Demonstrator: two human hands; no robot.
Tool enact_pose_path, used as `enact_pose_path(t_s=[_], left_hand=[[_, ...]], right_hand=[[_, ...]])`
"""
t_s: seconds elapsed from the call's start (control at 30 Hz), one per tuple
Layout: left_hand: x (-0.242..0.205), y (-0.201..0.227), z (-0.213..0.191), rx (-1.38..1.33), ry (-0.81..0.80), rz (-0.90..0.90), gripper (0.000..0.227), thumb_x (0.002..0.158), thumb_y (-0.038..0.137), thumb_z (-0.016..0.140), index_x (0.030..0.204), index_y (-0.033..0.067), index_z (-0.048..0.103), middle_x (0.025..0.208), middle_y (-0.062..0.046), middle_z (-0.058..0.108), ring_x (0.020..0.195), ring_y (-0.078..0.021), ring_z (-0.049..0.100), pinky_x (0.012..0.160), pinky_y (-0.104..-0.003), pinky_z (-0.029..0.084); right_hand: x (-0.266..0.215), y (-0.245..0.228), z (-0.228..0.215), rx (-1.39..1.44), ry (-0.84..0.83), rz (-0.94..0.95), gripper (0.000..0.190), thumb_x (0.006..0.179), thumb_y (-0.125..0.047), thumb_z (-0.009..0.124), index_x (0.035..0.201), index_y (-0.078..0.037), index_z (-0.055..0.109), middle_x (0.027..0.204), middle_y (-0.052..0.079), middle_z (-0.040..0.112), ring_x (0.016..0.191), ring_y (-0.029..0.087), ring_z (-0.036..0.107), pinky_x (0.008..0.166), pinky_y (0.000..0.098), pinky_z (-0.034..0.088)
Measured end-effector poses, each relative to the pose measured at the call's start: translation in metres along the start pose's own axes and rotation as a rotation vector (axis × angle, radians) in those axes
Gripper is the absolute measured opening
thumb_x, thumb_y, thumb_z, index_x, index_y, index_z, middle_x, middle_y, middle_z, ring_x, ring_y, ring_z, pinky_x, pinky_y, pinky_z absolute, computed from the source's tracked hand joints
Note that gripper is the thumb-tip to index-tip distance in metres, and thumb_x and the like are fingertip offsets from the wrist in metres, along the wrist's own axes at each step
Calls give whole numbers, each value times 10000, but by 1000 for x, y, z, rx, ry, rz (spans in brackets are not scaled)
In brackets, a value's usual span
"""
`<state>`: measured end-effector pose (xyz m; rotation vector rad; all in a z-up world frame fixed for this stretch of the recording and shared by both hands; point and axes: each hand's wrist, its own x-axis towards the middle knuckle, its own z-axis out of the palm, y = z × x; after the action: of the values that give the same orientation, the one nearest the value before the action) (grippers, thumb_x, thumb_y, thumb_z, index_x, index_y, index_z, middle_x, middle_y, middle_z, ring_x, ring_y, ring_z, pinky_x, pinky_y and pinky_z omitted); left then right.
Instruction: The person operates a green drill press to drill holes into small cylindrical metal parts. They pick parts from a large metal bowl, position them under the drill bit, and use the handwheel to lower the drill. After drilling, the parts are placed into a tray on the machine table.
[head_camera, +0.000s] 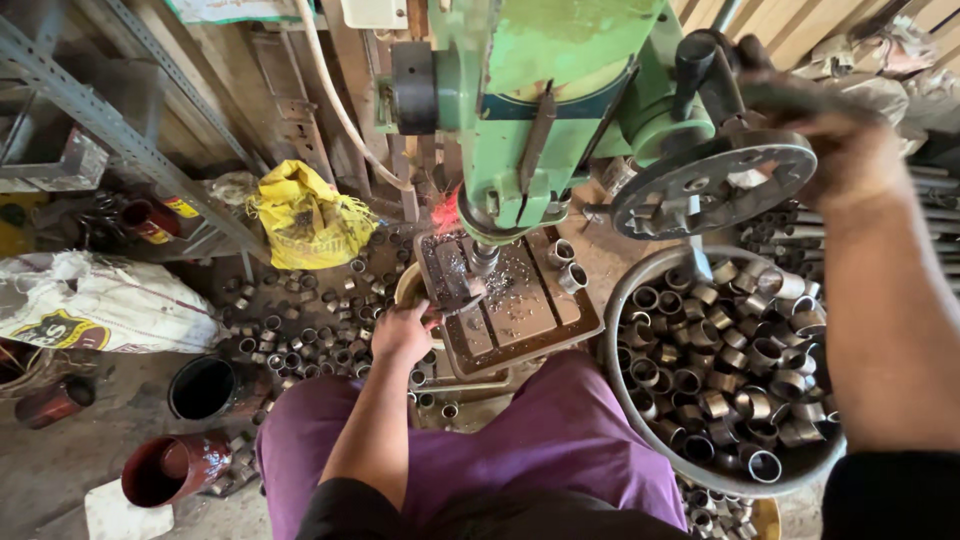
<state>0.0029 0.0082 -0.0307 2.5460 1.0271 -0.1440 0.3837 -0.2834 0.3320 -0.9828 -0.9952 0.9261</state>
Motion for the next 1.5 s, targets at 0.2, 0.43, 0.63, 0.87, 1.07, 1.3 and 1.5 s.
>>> enact_pose_path(t_s=[0.2,0.43,0.63,0.87,1.07,1.3,1.5], left_hand=[[-3,3,-5,-100,43,-40,449,872,470,706,1296,333,654,1295,-47,660,1101,-310,683,882,-447,576],[-7,2,-5,-66,22,-31,468,922,511,665,1349,324,636,1328,-40,669,1147,-304,678,925,-440,573],[-1,6,-10,-20,-49,-70,484,952,546,605,1387,332,592,1299,-61,669,1140,-315,673,916,-448,576],[-6,5,-7,-78,65,-13,441,923,480,654,1324,298,656,1303,-41,680,1121,-317,686,917,-448,571],[-1,3,-3,-54,49,-15,450,921,485,650,1332,302,636,1344,-36,646,1167,-305,658,951,-440,553],[-7,7,-16,18,-18,-26,440,976,502,609,1365,299,627,1387,-29,632,1277,-278,603,1068,-427,496],[-3,7,-12,-42,-17,-53,448,951,479,622,1366,312,603,1413,0,598,1222,-274,622,1012,-431,519]], right_hand=[[-35,14,28,-1042,515,668,462,857,-181,720,1317,-175,687,1098,150,782,996,304,742,930,432,568],[-49,21,89,-1512,496,755,362,951,-394,722,1195,-128,747,820,165,769,736,241,715,759,449,567],[-59,49,92,-1523,622,375,256,932,-238,744,1104,-48,742,727,169,702,612,270,661,631,385,547],[-71,67,74,-1284,555,17,150,906,-78,736,1045,-21,737,854,124,731,705,191,657,668,319,511],[-68,72,73,-1314,505,-120,134,921,-48,718,1053,-33,742,901,118,734,759,143,682,702,296,523],[-68,84,65,-1294,501,-136,149,952,-88,735,1095,-47,747,866,104,723,711,154,637,669,311,508],[-68,111,40,-1360,640,125,199,918,-129,748,1113,-93,759,824,91,729,640,147,648,601,293,537]])
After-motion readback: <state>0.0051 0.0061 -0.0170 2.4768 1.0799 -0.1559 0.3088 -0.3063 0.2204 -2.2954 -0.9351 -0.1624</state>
